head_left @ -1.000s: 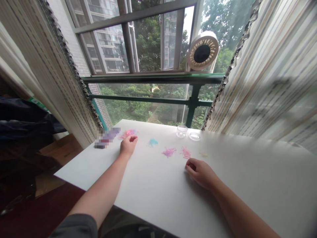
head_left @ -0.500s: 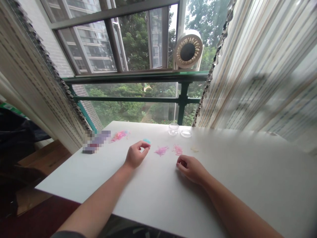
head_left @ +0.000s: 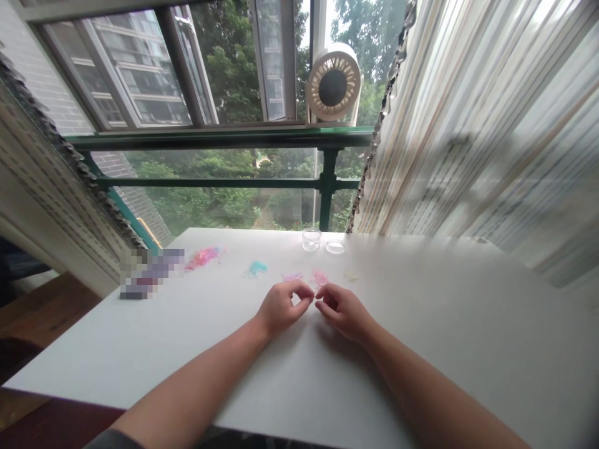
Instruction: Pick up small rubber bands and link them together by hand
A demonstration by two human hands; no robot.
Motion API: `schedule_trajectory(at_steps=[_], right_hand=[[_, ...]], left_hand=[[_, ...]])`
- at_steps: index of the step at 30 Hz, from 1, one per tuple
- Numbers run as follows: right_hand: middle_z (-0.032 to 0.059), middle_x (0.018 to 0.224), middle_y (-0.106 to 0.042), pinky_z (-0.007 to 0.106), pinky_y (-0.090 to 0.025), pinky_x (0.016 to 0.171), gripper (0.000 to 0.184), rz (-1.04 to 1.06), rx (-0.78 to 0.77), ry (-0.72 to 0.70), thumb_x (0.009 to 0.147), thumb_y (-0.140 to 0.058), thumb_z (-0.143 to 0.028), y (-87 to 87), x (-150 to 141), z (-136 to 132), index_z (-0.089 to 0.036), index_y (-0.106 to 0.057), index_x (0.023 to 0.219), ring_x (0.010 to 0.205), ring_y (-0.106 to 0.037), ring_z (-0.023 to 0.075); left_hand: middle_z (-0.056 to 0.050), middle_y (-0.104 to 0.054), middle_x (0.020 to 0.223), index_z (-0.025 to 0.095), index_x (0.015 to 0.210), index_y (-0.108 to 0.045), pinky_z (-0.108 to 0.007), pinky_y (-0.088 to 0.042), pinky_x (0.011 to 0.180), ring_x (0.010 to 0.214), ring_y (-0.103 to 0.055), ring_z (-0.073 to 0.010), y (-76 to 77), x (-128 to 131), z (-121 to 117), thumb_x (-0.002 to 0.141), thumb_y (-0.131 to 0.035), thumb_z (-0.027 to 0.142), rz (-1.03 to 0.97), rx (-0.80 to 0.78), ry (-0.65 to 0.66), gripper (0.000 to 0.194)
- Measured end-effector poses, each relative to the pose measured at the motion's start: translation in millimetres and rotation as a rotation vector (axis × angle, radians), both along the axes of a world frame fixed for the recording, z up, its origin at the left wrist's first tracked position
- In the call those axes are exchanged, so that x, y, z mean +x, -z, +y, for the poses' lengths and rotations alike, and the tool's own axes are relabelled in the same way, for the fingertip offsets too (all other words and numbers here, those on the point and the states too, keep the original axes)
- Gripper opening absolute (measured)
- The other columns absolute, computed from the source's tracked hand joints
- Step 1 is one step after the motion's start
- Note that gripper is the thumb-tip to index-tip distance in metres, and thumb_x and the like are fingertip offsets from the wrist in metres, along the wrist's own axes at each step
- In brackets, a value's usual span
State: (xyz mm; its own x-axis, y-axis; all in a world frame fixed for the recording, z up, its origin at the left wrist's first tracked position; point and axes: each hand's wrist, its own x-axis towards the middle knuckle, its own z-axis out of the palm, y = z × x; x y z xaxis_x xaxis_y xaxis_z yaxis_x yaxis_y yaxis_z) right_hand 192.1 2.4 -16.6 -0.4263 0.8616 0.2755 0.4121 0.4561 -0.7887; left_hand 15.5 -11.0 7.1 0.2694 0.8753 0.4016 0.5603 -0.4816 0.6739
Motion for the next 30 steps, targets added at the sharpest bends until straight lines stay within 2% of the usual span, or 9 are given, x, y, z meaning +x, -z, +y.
schedule_trajectory(at_steps=[11,17,24,30], right_hand=[[-0.0058,0.055,-0.043,0.020,-0.032,0.049,0.015,0.058,-0.017,0.003,0.076,-0.051,-0.024,-1.1,-1,1,-0.018,-0.054,0.090,0.049,-0.038,0.0082],[-0.0045,0.053,-0.042,0.021,-0.031,0.049,0.011,0.012,0.009,-0.002,0.077,-0.050,-0.026,-4.9,-3,-1,-0.018,-0.058,0.078,0.049,-0.037,0.0089],[-0.0027,0.054,-0.047,0.021,-0.032,0.048,0.013,0.015,0.005,0.026,0.077,-0.051,-0.027,-7.3,-3,-1,-0.017,-0.056,0.070,0.050,-0.039,0.0092],[-0.0018,0.055,-0.049,0.021,-0.033,0.048,0.017,0.100,-0.021,0.040,0.077,-0.052,-0.032,-3.9,-3,1,-0.017,-0.059,0.073,0.050,-0.040,0.0099]], left_hand=[[-0.001,-0.067,0.074,0.019,0.078,-0.065,-0.023,-0.046,0.065,0.068,-0.060,-0.0120,1.0,-5,-7,0.074,-0.055,0.018,-0.003,0.017,0.009,0.011],[0.000,-0.067,0.074,0.019,0.078,-0.065,-0.023,-0.046,0.066,0.068,-0.060,-0.0113,3.6,-8,-12,0.074,-0.055,0.019,0.006,0.014,0.031,0.011],[-0.002,-0.069,0.079,0.019,0.089,-0.064,-0.024,-0.045,0.063,0.072,-0.062,-0.0135,11.1,-11,-8,0.076,-0.056,0.024,-0.038,0.004,-0.060,0.017],[-0.003,-0.069,0.083,0.019,0.090,-0.064,-0.025,-0.045,0.065,0.074,-0.061,-0.0141,11.3,-14,-8,0.074,-0.057,0.026,0.014,0.015,-0.023,0.019]])
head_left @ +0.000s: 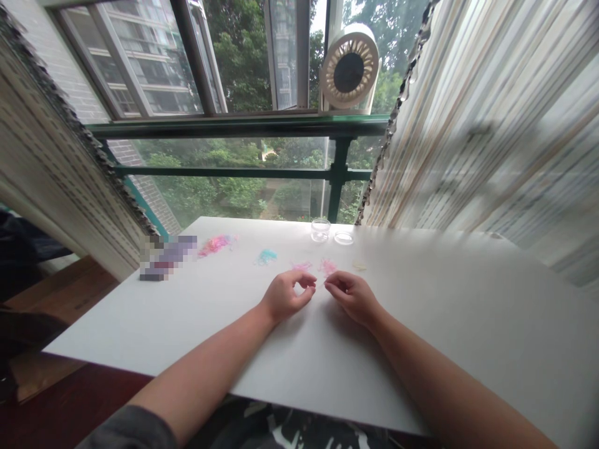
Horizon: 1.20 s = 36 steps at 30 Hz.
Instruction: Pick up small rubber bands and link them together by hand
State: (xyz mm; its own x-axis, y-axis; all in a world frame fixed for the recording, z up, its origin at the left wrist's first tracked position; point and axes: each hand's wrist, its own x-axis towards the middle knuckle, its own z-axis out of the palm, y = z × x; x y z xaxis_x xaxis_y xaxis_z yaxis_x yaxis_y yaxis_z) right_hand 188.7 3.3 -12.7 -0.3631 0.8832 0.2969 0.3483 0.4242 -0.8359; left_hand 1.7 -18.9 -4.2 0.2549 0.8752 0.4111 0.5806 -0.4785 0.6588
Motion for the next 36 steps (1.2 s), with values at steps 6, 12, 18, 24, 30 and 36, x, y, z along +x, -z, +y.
schedule_trajectory(at_steps=[6,12,18,24,30,36], right_hand=[[0.0005,0.062,-0.056,0.022,-0.034,0.050,0.016,0.028,0.035,-0.025,0.076,-0.054,-0.030,-1.8,-1.0,-1.8,-0.016,-0.061,0.072,0.052,-0.041,0.0098],[0.0016,0.063,-0.057,0.023,-0.034,0.052,0.016,0.003,0.067,-0.085,0.077,-0.054,-0.028,-1.9,0.3,-1.3,-0.016,-0.064,0.074,0.053,-0.041,0.0102],[0.0010,0.061,-0.055,0.023,-0.036,0.053,0.014,0.022,0.117,-0.104,0.076,-0.056,-0.027,-5.1,0.0,-2.4,-0.016,-0.066,0.073,0.054,-0.043,0.0105],[0.0001,0.059,-0.050,0.022,-0.037,0.052,0.012,0.101,0.184,-0.105,0.075,-0.059,-0.024,-3.6,0.0,-0.8,-0.016,-0.067,0.073,0.053,-0.044,0.0098],[0.0000,0.059,-0.049,0.022,-0.037,0.052,0.010,0.058,0.243,-0.109,0.075,-0.058,-0.021,-3.2,-0.4,-0.2,-0.017,-0.068,0.073,0.054,-0.044,0.0101],[-0.0031,0.054,-0.045,0.021,-0.034,0.050,0.007,-0.024,0.194,-0.038,0.071,-0.058,-0.018,-1.6,-1.1,-0.6,-0.016,-0.064,0.075,0.050,-0.040,0.0088]], left_hand=[[-0.002,-0.067,0.077,0.019,0.083,-0.066,-0.025,-0.045,0.068,0.068,-0.059,-0.0126,-3.3,3.3,-3.6,0.074,-0.059,0.029,0.039,0.040,0.058,0.015],[-0.002,-0.067,0.071,0.019,0.077,-0.067,-0.024,-0.044,0.066,0.067,-0.059,-0.0123,-3.1,1.9,-2.4,0.077,-0.055,0.027,0.002,0.048,0.043,0.014],[-0.003,-0.067,0.075,0.018,0.079,-0.066,-0.024,-0.043,0.063,0.069,-0.060,-0.0128,-2.3,0.3,-3.0,0.075,-0.057,0.025,-0.037,0.062,0.036,0.012],[-0.004,-0.068,0.080,0.017,0.084,-0.065,-0.025,-0.043,0.063,0.070,-0.060,-0.0134,-0.4,0.3,-2.1,0.074,-0.060,0.023,-0.106,0.092,0.064,0.013],[-0.002,-0.064,0.071,0.017,0.077,-0.064,-0.025,-0.043,0.061,0.067,-0.057,-0.0123,0.8,-1.9,-0.5,0.074,-0.059,0.020,-0.153,0.151,0.049,0.006],[-0.002,-0.062,0.071,0.018,0.074,-0.063,-0.026,-0.043,0.063,0.069,-0.055,-0.0131,-1.1,-2.8,-2.8,0.072,-0.058,0.016,-0.116,0.220,0.072,0.006]])
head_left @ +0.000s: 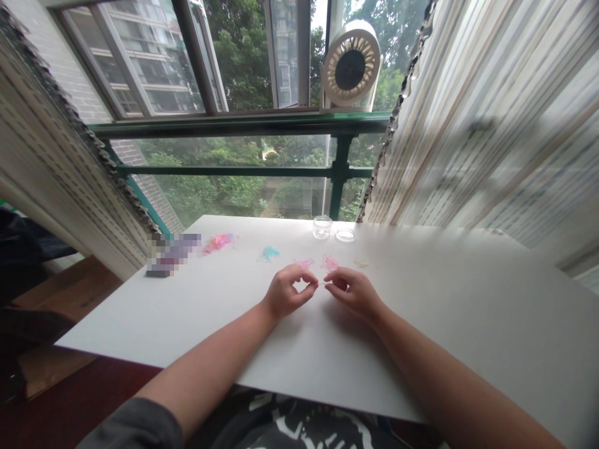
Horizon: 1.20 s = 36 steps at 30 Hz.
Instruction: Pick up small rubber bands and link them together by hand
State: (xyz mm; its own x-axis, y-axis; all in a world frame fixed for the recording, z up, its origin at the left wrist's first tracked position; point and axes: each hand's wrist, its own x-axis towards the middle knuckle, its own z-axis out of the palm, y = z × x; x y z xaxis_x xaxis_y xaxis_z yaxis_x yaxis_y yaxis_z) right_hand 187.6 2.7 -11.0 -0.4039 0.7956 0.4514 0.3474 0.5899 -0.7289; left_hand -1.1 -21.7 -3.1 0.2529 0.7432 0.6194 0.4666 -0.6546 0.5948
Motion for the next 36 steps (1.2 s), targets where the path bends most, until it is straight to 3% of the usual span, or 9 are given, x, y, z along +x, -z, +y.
schedule_trajectory(at_steps=[7,18,29,36], right_hand=[[-0.0043,0.051,-0.045,0.020,-0.032,0.046,0.008,-0.051,-0.109,0.011,0.070,-0.057,-0.020,5.0,1,2,-0.016,-0.062,0.075,0.047,-0.039,0.0081],[-0.0019,0.060,-0.051,0.021,-0.036,0.048,0.017,0.003,-0.152,-0.101,0.067,-0.065,-0.027,-1.3,-3,-5,-0.016,-0.063,0.080,0.049,-0.042,0.0081],[-0.0012,0.056,-0.051,0.021,-0.035,0.049,0.012,0.014,-0.111,-0.052,0.074,-0.057,-0.025,-5.3,-4,-6,-0.015,-0.060,0.067,0.051,-0.041,0.0092],[0.0000,0.057,-0.052,0.022,-0.035,0.050,0.011,-0.008,-0.082,-0.061,0.075,-0.056,-0.024,-4.4,-3,-6,-0.016,-0.061,0.068,0.052,-0.041,0.0100]], left_hand=[[-0.002,-0.061,0.069,0.017,0.072,-0.062,-0.026,-0.043,0.061,0.067,-0.055,-0.0131,1.3,-1,2,0.071,-0.057,0.015,-0.006,-0.007,-0.037,0.005],[-0.001,-0.059,0.067,0.017,0.070,-0.060,-0.027,-0.043,0.064,0.066,-0.053,-0.0130,1.4,0,1,0.068,-0.060,0.014,0.029,0.065,-0.040,0.004],[0.000,-0.060,0.065,0.019,0.071,-0.060,-0.027,-0.045,0.066,0.065,-0.053,-0.0123,-0.9,0,0,0.069,-0.062,0.014,0.039,0.161,-0.016,0.005],[-0.002,-0.061,0.071,0.018,0.075,-0.060,-0.028,-0.045,0.067,0.069,-0.054,-0.0136,-1.9,-2,0,0.071,-0.060,0.019,0.066,0.076,-0.020,0.003]])
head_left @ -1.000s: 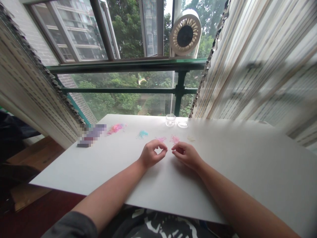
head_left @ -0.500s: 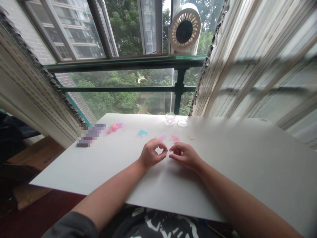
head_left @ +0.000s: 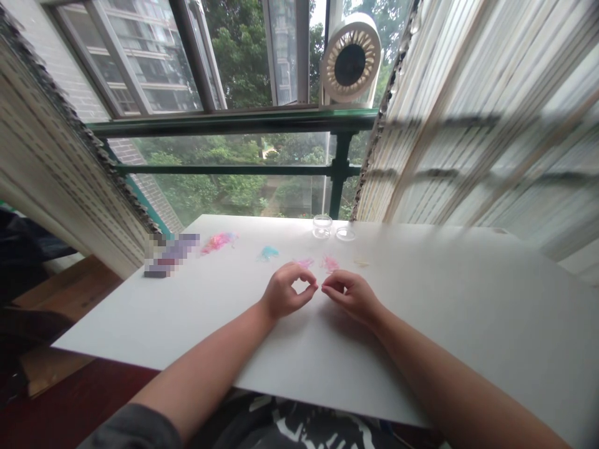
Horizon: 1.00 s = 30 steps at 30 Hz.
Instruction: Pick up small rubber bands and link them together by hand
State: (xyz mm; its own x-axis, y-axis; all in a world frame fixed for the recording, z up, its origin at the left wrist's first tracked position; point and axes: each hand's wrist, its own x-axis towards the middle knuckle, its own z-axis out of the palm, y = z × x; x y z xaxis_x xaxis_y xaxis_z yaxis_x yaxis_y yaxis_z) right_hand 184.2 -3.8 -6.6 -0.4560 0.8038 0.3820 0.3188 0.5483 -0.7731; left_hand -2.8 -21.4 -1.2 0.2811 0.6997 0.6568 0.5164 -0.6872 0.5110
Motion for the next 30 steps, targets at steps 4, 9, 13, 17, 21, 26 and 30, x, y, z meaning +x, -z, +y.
schedule_trajectory(at_steps=[4,9,13,17,21,26,30], right_hand=[[-0.0004,0.057,-0.051,0.022,-0.035,0.050,0.011,-0.011,0.019,0.004,0.075,-0.056,-0.023,1.6,-0.1,0.3,-0.016,-0.060,0.068,0.052,-0.041,0.0100],[-0.0021,0.055,-0.048,0.022,-0.034,0.051,0.010,-0.023,0.038,0.004,0.074,-0.056,-0.021,1.9,-0.8,-0.1,-0.016,-0.060,0.067,0.051,-0.041,0.0094],[-0.0020,0.055,-0.049,0.022,-0.034,0.051,0.011,-0.030,0.042,-0.003,0.075,-0.055,-0.022,1.5,-1.2,-0.3,-0.016,-0.060,0.067,0.051,-0.041,0.0094],[-0.0017,0.054,-0.049,0.022,-0.034,0.051,0.012,-0.049,0.034,-0.006,0.075,-0.056,-0.023,1.6,-1.0,-0.1,-0.016,-0.061,0.067,0.051,-0.041,0.0095],[-0.0020,0.054,-0.048,0.021,-0.034,0.048,0.009,-0.039,0.005,-0.009,0.075,-0.055,-0.024,3.0,-0.8,0.2,-0.016,-0.061,0.072,0.050,-0.040,0.0095],[-0.0039,0.053,-0.045,0.020,-0.034,0.047,0.009,0.003,-0.026,-0.016,0.074,-0.055,-0.022,3.9,-1.5,-0.4,-0.017,-0.059,0.080,0.049,-0.039,0.0085],[-0.0034,0.054,-0.047,0.020,-0.034,0.047,0.006,-0.008,-0.020,-0.013,0.073,-0.055,-0.022,3.3,-1.4,-0.8,-0.017,-0.059,0.076,0.049,-0.040,0.0085]], left_hand=[[-0.003,-0.063,0.076,0.019,0.081,-0.061,-0.030,-0.045,0.069,0.071,-0.055,-0.0146,-0.5,-1.3,-0.2,0.071,-0.061,0.021,0.030,-0.045,0.024,0.010],[-0.003,-0.065,0.081,0.019,0.092,-0.062,-0.030,-0.045,0.071,0.072,-0.055,-0.0146,1.3,-0.7,0.5,0.072,-0.058,0.019,0.050,-0.066,0.041,0.020],[-0.004,-0.064,0.082,0.019,0.093,-0.062,-0.029,-0.045,0.071,0.073,-0.055,-0.0147,2.4,-0.6,1.9,0.073,-0.058,0.020,0.065,-0.087,0.041,0.020],[-0.004,-0.062,0.074,0.018,0.082,-0.064,-0.028,-0.045,0.069,0.072,-0.055,-0.0143,2.9,-1.0,2.9,0.075,-0.056,0.021,0.084,-0.091,0.036,0.011],[-0.004,-0.061,0.072,0.018,0.078,-0.064,-0.027,-0.044,0.066,0.070,-0.055,-0.0141,3.4,-0.6,3.2,0.076,-0.055,0.022,0.081,-0.082,0.028,0.010],[-0.003,-0.061,0.071,0.018,0.079,-0.064,-0.027,-0.044,0.065,0.069,-0.055,-0.0139,3.2,0.5,2.7,0.075,-0.056,0.021,0.065,-0.073,0.018,0.010],[-0.003,-0.062,0.071,0.018,0.079,-0.064,-0.026,-0.044,0.064,0.069,-0.055,-0.0137,2.8,0.4,2.8,0.074,-0.056,0.021,0.060,-0.072,0.022,0.009]])
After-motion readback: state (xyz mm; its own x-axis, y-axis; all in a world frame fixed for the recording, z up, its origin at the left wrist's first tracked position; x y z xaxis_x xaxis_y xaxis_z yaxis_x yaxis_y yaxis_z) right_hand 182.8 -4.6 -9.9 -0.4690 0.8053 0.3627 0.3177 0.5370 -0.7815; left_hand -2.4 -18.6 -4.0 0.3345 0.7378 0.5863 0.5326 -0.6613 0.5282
